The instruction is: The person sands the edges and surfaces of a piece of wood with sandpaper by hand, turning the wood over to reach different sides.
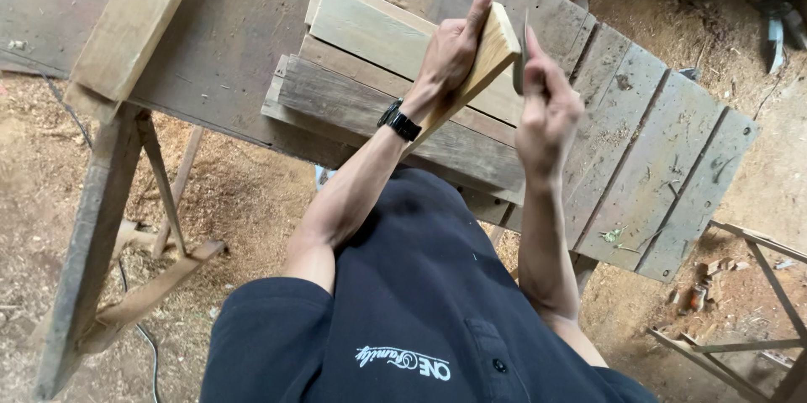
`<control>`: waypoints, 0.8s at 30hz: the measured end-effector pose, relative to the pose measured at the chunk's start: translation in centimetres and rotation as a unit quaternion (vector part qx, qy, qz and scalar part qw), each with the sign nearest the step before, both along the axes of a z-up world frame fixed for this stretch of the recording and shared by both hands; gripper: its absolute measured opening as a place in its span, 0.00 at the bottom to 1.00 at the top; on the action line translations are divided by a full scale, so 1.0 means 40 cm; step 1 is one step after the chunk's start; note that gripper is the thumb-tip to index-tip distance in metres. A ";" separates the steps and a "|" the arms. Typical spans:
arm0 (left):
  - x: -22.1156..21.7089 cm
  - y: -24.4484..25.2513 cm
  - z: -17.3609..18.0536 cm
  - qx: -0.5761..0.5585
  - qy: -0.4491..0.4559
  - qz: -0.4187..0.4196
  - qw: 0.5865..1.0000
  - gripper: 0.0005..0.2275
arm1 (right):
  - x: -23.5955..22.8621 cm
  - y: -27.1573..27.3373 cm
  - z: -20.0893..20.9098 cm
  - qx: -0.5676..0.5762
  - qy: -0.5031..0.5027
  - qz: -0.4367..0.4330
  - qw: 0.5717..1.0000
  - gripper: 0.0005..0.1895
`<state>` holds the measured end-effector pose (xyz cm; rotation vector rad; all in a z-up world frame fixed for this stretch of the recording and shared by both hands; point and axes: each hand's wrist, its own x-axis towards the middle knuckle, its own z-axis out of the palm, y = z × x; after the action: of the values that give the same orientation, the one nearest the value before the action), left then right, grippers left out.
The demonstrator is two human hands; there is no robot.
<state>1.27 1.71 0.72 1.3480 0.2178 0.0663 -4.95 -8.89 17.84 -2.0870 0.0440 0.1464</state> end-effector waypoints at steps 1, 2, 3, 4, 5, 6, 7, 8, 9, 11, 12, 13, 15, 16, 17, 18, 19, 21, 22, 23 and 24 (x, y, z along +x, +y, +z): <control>-0.008 0.000 0.004 -0.015 -0.005 -0.005 1.000 0.35 | 0.023 0.007 0.003 -0.037 0.104 -0.092 0.990 0.19; -0.023 -0.009 0.006 -0.033 -0.009 -0.013 0.999 0.34 | 0.015 0.002 0.001 -0.017 0.010 -0.016 1.000 0.18; -0.029 -0.013 0.007 -0.051 -0.012 -0.022 0.998 0.34 | -0.002 -0.006 -0.009 0.003 -0.085 0.061 0.995 0.17; -0.022 -0.012 0.005 -0.037 -0.018 -0.014 0.999 0.34 | -0.008 -0.017 -0.022 0.021 -0.179 0.145 0.973 0.16; -0.017 -0.010 -0.001 -0.022 -0.024 -0.006 0.999 0.35 | -0.012 -0.034 -0.034 0.008 -0.200 0.145 0.969 0.16; -0.028 -0.007 -0.011 -0.008 -0.021 0.006 1.000 0.36 | -0.024 -0.051 -0.047 -0.004 -0.212 0.150 0.966 0.16; -0.025 -0.008 -0.017 -0.004 -0.010 0.010 1.000 0.36 | -0.030 -0.064 -0.057 -0.015 -0.224 0.155 0.962 0.16; -0.007 -0.007 -0.018 0.005 -0.003 0.010 1.000 0.36 | -0.016 -0.063 -0.075 -0.013 -0.202 0.139 0.969 0.16; 0.000 -0.004 -0.019 0.014 0.005 0.009 1.000 0.36 | 0.016 -0.053 -0.090 -0.010 -0.179 0.123 0.976 0.15; -0.008 0.008 -0.014 -0.025 -0.014 -0.013 0.999 0.35 | 0.029 -0.052 -0.097 -0.033 -0.189 0.119 0.974 0.15; -0.010 0.004 -0.011 -0.048 -0.024 -0.024 0.998 0.34 | -0.002 -0.059 -0.099 -0.060 -0.216 0.138 0.965 0.16; -0.004 -0.004 -0.007 -0.044 -0.030 -0.023 0.998 0.34 | -0.017 -0.065 -0.102 -0.087 -0.243 0.157 0.953 0.17; -0.015 -0.008 -0.011 -0.038 -0.029 -0.006 0.999 0.34 | -0.007 -0.073 -0.106 -0.128 -0.271 0.156 0.941 0.17; -0.022 -0.010 -0.017 -0.028 -0.017 -0.007 0.999 0.34 | -0.009 -0.075 -0.113 -0.148 -0.284 0.154 0.935 0.18; -0.023 -0.012 -0.021 -0.017 -0.005 -0.008 1.000 0.34 | -0.004 -0.072 -0.123 -0.124 -0.263 0.151 0.945 0.19; -0.013 -0.012 -0.021 -0.005 0.002 -0.015 1.000 0.35 | 0.016 -0.063 -0.133 -0.100 -0.247 0.141 0.954 0.20; -0.012 -0.012 -0.021 -0.017 -0.009 -0.014 1.000 0.35 | 0.028 -0.058 -0.139 -0.076 -0.230 0.131 0.961 0.21; -0.012 -0.009 -0.021 -0.041 -0.034 -0.012 0.998 0.34 | -0.019 -0.064 -0.144 -0.125 -0.284 0.135 0.941 0.22; -0.009 -0.010 -0.021 -0.028 -0.033 -0.008 0.999 0.34 | -0.037 -0.067 -0.144 -0.151 -0.307 0.142 0.929 0.22; -0.005 -0.011 -0.022 -0.016 -0.033 -0.003 0.999 0.34 | -0.021 -0.066 -0.145 -0.147 -0.299 0.139 0.933 0.21; -0.011 -0.013 -0.026 -0.003 -0.029 0.002 1.000 0.35 | 0.002 -0.064 -0.147 -0.143 -0.288 0.137 0.937 0.21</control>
<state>0.83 1.20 -0.33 1.3384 0.1720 0.1069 -4.87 -11.45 11.96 -2.3412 -0.6162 -0.3267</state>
